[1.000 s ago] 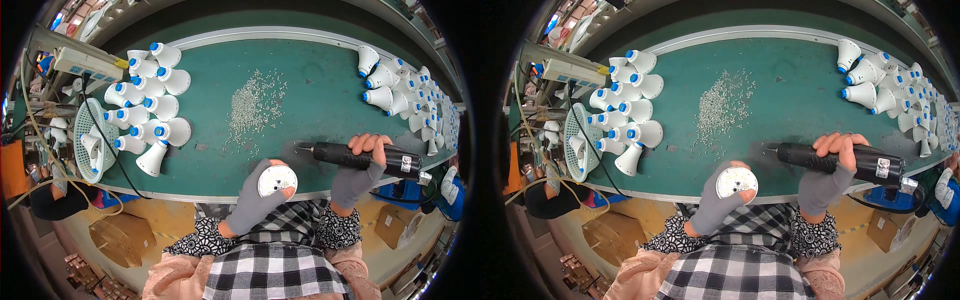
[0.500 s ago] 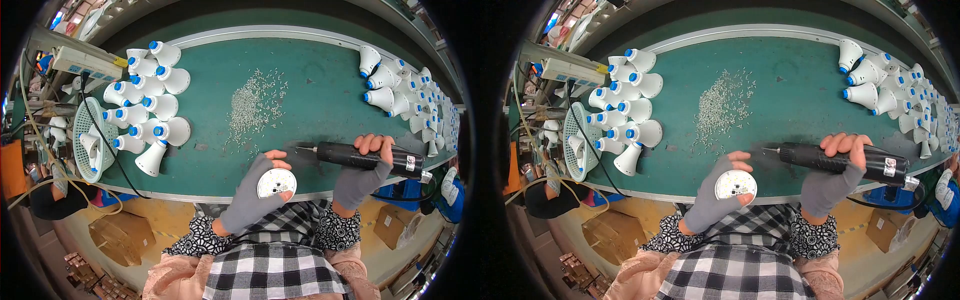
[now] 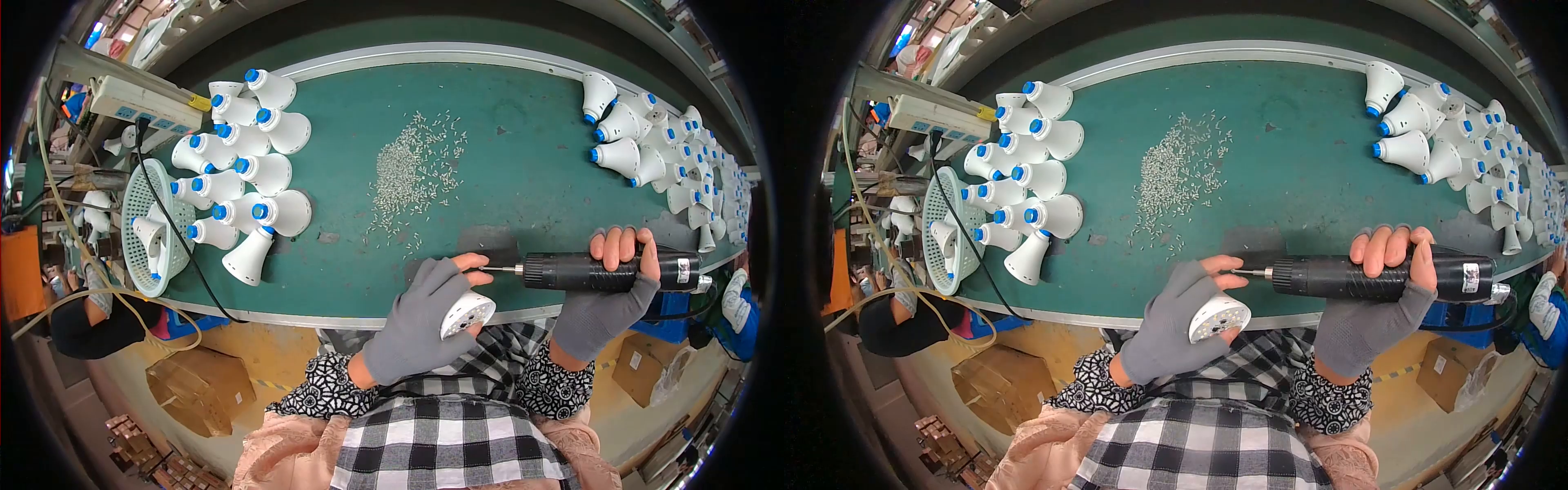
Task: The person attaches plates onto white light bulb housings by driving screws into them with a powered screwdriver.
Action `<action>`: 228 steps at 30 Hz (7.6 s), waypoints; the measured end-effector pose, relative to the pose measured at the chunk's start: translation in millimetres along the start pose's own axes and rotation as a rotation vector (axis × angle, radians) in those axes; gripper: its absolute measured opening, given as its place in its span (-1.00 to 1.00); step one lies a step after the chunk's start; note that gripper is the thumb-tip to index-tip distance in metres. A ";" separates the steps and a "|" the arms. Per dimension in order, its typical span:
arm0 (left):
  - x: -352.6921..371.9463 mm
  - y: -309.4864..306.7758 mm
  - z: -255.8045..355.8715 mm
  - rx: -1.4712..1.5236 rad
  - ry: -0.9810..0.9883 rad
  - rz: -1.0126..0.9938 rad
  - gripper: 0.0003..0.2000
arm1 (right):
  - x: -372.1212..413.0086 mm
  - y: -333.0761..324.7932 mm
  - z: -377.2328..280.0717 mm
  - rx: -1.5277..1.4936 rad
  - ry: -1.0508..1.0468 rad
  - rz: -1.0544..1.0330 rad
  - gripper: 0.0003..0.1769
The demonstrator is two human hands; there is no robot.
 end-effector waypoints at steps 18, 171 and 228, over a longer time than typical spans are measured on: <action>1.1 1.4 -1.2 -0.086 0.101 0.056 -0.49 | 2.4 2.5 0.3 0.013 0.005 -0.027 -0.81; 7.2 -11.5 5.3 0.060 -0.052 -0.074 -0.60 | 9.3 10.5 -9.7 -0.013 0.015 -0.081 -0.78; 3.5 8.0 -17.6 0.462 -0.594 0.095 -0.72 | 30.2 20.3 -25.7 -0.065 -0.047 -0.147 -0.70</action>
Point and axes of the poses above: each hand's wrist, its own x-axis away from the middle knuckle, its own y-axis out of the palm, z = x × y, the point moved 2 cm from there along -x, towards the middle knuckle, and after that the axes turned 15 degrees about z, right-handed, at the moved point
